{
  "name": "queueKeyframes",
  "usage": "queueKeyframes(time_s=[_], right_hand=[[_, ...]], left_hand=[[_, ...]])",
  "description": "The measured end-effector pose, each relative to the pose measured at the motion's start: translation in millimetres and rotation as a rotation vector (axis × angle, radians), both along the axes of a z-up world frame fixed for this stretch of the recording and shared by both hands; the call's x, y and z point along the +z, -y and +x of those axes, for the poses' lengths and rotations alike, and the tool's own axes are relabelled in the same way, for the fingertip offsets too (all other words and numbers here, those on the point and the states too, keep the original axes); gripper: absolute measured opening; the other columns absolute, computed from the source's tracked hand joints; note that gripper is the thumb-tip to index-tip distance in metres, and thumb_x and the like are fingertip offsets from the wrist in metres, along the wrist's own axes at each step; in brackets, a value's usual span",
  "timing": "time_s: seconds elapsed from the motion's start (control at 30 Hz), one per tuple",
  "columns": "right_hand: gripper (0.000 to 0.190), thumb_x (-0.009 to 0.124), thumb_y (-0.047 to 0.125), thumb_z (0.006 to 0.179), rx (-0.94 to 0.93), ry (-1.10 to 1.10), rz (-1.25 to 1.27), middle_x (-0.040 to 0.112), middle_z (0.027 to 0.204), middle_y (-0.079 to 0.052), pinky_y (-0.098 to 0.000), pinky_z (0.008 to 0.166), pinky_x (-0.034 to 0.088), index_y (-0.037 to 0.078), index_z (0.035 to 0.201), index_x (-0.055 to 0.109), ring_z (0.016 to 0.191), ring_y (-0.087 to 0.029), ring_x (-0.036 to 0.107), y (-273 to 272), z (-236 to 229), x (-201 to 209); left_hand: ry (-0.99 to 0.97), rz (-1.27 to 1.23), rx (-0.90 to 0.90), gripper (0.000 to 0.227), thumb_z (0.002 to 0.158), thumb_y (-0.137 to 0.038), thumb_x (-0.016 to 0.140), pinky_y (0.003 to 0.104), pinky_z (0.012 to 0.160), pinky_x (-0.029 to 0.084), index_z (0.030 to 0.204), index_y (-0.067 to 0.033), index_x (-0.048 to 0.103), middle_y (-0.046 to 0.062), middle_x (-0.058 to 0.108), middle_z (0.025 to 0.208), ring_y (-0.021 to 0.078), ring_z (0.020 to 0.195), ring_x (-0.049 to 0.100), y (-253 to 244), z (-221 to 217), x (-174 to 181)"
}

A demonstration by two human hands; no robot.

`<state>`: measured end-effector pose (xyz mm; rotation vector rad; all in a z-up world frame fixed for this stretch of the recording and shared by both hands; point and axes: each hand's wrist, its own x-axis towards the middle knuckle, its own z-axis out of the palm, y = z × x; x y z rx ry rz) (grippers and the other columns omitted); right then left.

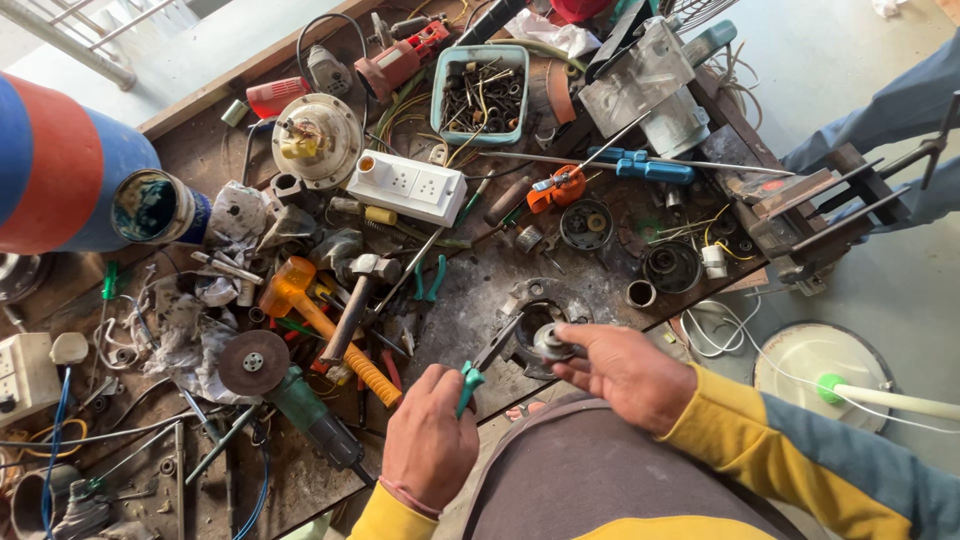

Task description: The person uses an angle grinder to smooth the edges of a circular metal part, then uses pliers and a hammer to remove a small ring from a cylindrical component. The person handles the parts and tools directly on a cluttered workbench.

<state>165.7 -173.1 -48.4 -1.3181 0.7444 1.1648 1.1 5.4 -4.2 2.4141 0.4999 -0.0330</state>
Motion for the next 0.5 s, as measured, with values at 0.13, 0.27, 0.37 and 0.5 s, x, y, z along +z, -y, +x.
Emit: queueKeyframes(time_s=[0.13, 0.27, 0.37, 0.5], right_hand=[[0.023, 0.064, 0.017, 0.098, 0.008, 0.008, 0.044, 0.070, 0.097, -0.010, -0.0268, 0.070, 0.058, -0.002, 0.110, 0.069, 0.078, -0.015, 0.061, 9.1, 9.0, -1.3], [0.021, 0.062, 0.016, 0.098, 0.004, 0.011, 0.020, 0.069, 0.100, -0.009, -0.0275, 0.071, 0.059, 0.001, 0.111, 0.068, 0.078, -0.016, 0.062, 14.3, 7.8, -3.6], [0.021, 0.061, 0.017, 0.099, -0.004, -0.008, 0.016, 0.069, 0.098, -0.009, -0.0263, 0.068, 0.057, 0.002, 0.111, 0.067, 0.077, -0.016, 0.063, 18.3, 8.0, -8.0], [0.023, 0.063, 0.021, 0.100, -0.014, -0.076, 0.046, 0.069, 0.089, -0.009, -0.0235, 0.062, 0.056, 0.000, 0.107, 0.066, 0.069, -0.012, 0.059, 18.4, 8.2, -12.1]], left_hand=[[-0.235, -0.066, 0.109, 0.013, 0.083, -0.010, 0.062, 0.046, 0.076, 0.053, 0.093, -0.0027, 0.064, 0.013, 0.062, 0.094, 0.0345, 0.085, 0.066, -18.9, -8.7, -26.0], [-0.085, -0.190, 0.133, 0.026, 0.082, -0.006, 0.058, 0.043, 0.086, 0.053, 0.105, -0.0051, 0.071, 0.014, 0.070, 0.107, 0.0354, 0.097, 0.068, -31.4, -17.6, -55.6], [-0.125, -0.248, 0.189, 0.029, 0.083, -0.005, 0.057, 0.040, 0.089, 0.054, 0.107, -0.0066, 0.072, 0.013, 0.072, 0.109, 0.0319, 0.098, 0.070, -24.6, -19.7, -64.3], [0.075, -0.145, 0.033, 0.026, 0.078, -0.002, 0.063, 0.042, 0.089, 0.052, 0.102, -0.0037, 0.073, 0.014, 0.068, 0.115, 0.0346, 0.106, 0.065, -11.5, -20.1, -46.6]])
